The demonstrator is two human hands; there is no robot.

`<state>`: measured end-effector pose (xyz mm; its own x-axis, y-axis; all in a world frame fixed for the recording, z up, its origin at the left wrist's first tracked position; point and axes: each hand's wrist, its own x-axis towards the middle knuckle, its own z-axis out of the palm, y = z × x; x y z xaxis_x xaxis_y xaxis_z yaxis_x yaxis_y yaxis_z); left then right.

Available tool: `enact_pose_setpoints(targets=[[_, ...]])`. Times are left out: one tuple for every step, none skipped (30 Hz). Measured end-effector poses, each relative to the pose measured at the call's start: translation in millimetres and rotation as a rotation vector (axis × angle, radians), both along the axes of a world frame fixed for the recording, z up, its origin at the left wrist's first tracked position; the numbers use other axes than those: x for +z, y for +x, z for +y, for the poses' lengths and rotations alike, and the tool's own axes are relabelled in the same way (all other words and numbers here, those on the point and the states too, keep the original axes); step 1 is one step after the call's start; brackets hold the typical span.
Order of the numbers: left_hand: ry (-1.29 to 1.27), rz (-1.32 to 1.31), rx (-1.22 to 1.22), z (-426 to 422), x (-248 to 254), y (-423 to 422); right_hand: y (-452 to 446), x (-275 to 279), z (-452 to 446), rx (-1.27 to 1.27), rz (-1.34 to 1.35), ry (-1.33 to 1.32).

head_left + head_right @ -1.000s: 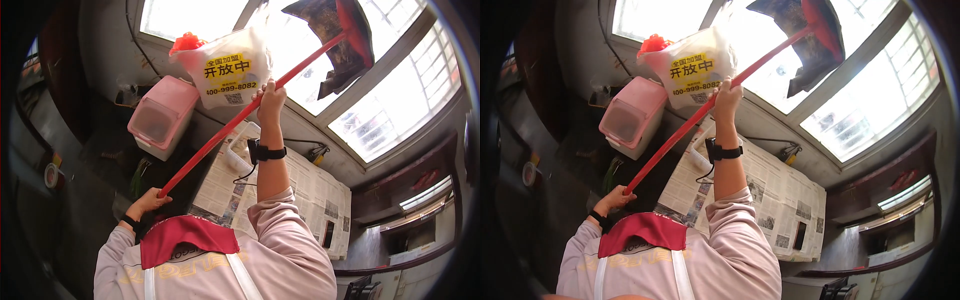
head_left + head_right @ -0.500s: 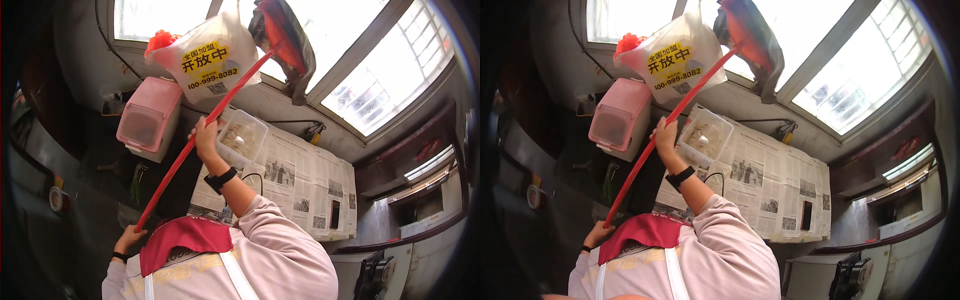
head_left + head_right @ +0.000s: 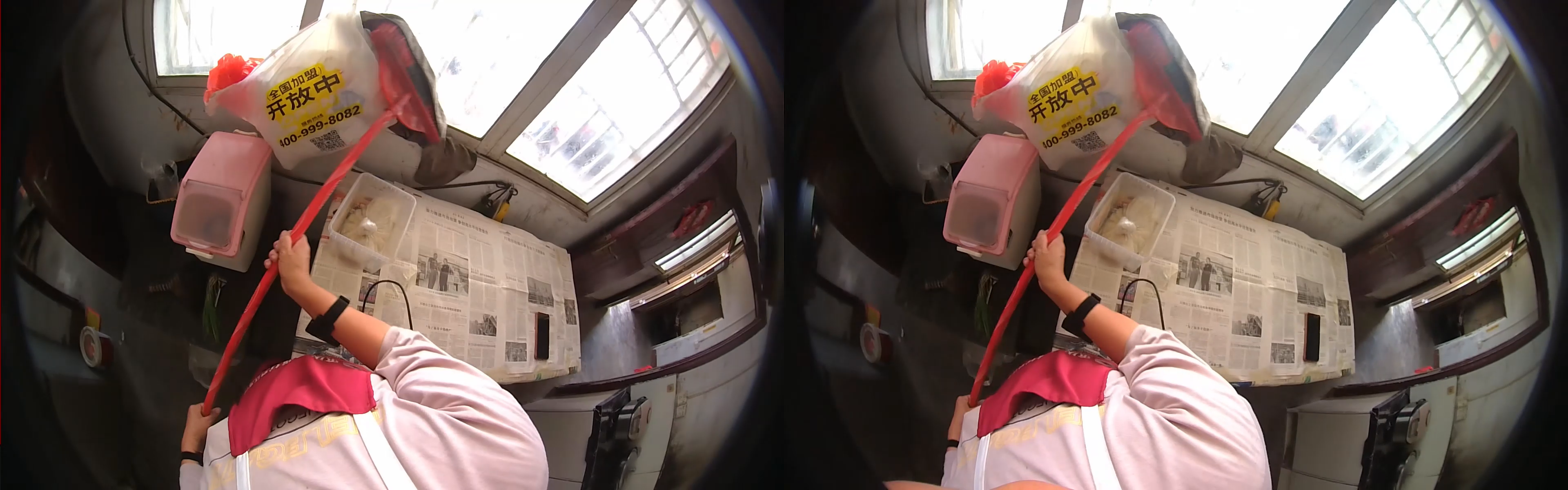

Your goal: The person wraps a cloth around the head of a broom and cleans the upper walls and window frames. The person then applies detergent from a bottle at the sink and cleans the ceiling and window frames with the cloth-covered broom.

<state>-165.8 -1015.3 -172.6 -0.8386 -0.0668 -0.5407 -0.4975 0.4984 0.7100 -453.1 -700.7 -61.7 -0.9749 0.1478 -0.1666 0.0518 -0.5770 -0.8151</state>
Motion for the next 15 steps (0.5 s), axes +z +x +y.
enact_pose_setpoints(targets=[[0.000, 0.001, 0.006, 2.5, 1.5, -9.2, -0.5, 10.7, 8.6, -0.044, 0.010, -0.010], [-0.047, 0.064, -0.065, 6.7, 3.1, -23.5, -6.5, 14.7, 20.4, -0.047, 0.052, 0.027], [-0.093, 0.127, -0.141, 11.3, 4.4, -39.1, -11.5, 18.4, 30.2, -0.092, 0.083, 0.004], [-0.081, 0.120, -0.155, 15.7, 5.4, -54.0, -13.5, 28.5, 40.3, -0.144, 0.112, -0.021], [-0.066, 0.119, -0.169, 22.5, 6.2, -71.3, -16.4, 40.1, 51.6, -0.182, 0.121, -0.009], [-0.059, 0.173, -0.196, 33.5, 10.3, -88.5, -20.6, 51.3, 64.3, -0.220, 0.131, 0.005], [-0.054, 0.226, -0.224, 44.9, 15.4, -104.4, -28.7, 55.9, 79.7, -0.256, 0.165, 0.045], [-0.070, 0.258, -0.262, 54.7, 16.3, -121.8, -37.1, 61.0, 94.9, -0.291, 0.199, 0.084], [-0.084, 0.291, -0.297, 64.9, 16.7, -137.4, -42.2, 73.5, 110.1, -0.288, 0.237, 0.105], [-0.082, 0.293, -0.298, 76.6, 21.2, -150.1, -44.5, 85.2, 123.0, -0.287, 0.274, 0.127], [-0.059, 0.313, -0.307, 88.2, 26.8, -161.4, -44.6, 93.7, 131.2, -0.291, 0.275, 0.128], [-0.038, 0.334, -0.314, 94.3, 28.4, -167.5, -44.5, 101.7, 136.9, -0.292, 0.290, 0.095], [-0.037, 0.338, -0.314, 93.2, 24.0, -169.0, -45.1, 106.1, 138.9, -0.290, 0.306, 0.061], [-0.060, 0.339, -0.328, 89.7, 17.6, -169.3, -44.5, 105.8, 137.7, -0.288, 0.312, 0.063], [-0.082, 0.340, -0.340, 87.5, 12.9, -167.4, -41.6, 102.3, 134.4, -0.283, 0.301, 0.128]])
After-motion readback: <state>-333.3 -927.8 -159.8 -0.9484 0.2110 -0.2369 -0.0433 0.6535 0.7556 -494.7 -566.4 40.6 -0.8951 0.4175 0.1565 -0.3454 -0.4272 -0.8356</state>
